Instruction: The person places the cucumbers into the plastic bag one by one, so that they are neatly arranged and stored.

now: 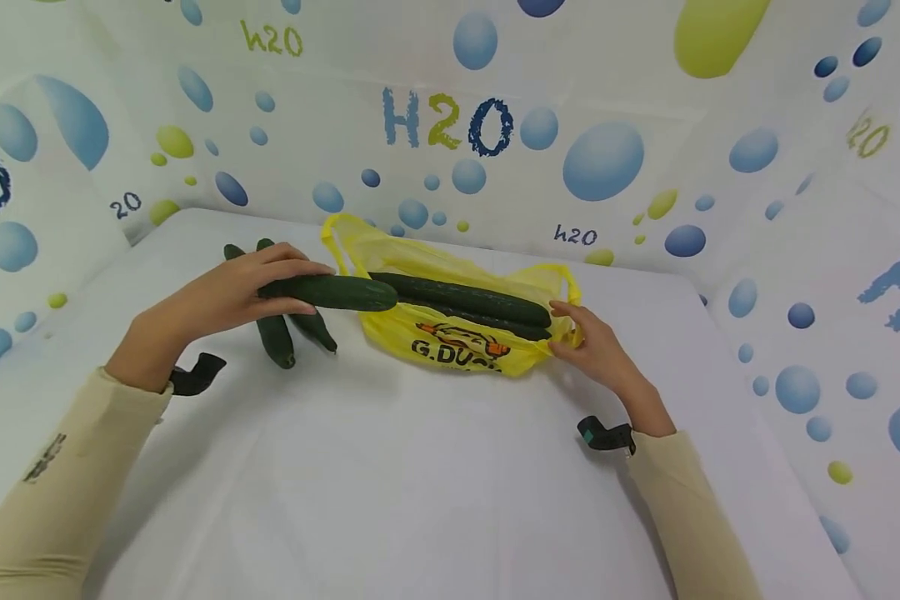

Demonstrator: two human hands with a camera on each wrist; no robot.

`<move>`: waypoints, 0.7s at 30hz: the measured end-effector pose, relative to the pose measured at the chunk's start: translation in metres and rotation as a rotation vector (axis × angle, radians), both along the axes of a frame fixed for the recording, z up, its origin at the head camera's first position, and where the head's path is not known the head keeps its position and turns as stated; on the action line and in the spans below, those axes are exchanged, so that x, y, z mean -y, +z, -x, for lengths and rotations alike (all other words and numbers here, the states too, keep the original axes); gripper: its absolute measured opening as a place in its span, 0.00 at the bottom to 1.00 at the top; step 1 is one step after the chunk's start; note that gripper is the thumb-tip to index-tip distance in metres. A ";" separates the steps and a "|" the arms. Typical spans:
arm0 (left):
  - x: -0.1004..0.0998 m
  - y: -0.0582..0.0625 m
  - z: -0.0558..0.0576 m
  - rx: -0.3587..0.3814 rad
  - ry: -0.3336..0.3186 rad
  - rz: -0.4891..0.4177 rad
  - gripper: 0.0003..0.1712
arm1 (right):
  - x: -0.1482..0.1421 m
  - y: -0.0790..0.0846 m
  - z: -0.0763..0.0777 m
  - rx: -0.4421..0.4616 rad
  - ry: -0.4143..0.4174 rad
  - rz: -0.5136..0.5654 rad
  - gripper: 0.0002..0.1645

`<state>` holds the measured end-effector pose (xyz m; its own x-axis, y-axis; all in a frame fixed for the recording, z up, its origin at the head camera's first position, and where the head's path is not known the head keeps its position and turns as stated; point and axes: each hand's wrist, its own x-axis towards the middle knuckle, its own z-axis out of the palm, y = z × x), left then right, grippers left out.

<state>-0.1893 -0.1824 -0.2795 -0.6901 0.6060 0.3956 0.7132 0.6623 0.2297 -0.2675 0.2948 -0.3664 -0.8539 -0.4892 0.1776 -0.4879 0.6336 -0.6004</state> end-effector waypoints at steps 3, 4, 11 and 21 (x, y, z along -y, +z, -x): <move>-0.010 0.001 0.004 -0.026 -0.063 0.008 0.29 | -0.001 -0.001 -0.001 0.004 -0.001 0.000 0.38; -0.013 0.002 0.006 -0.031 -0.081 0.011 0.29 | 0.000 -0.001 -0.001 0.000 0.000 -0.001 0.38; -0.037 0.008 0.015 -0.048 -0.162 0.050 0.28 | 0.001 0.003 0.001 -0.023 0.006 -0.004 0.38; -0.068 0.016 0.025 0.023 -0.182 0.106 0.27 | 0.000 0.004 0.001 0.006 0.000 -0.004 0.38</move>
<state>-0.2148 -0.1146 -0.2639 -0.5738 0.7587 0.3085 0.8185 0.5446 0.1832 -0.2683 0.2948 -0.3624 -0.8550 -0.4898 0.1706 -0.4842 0.6358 -0.6011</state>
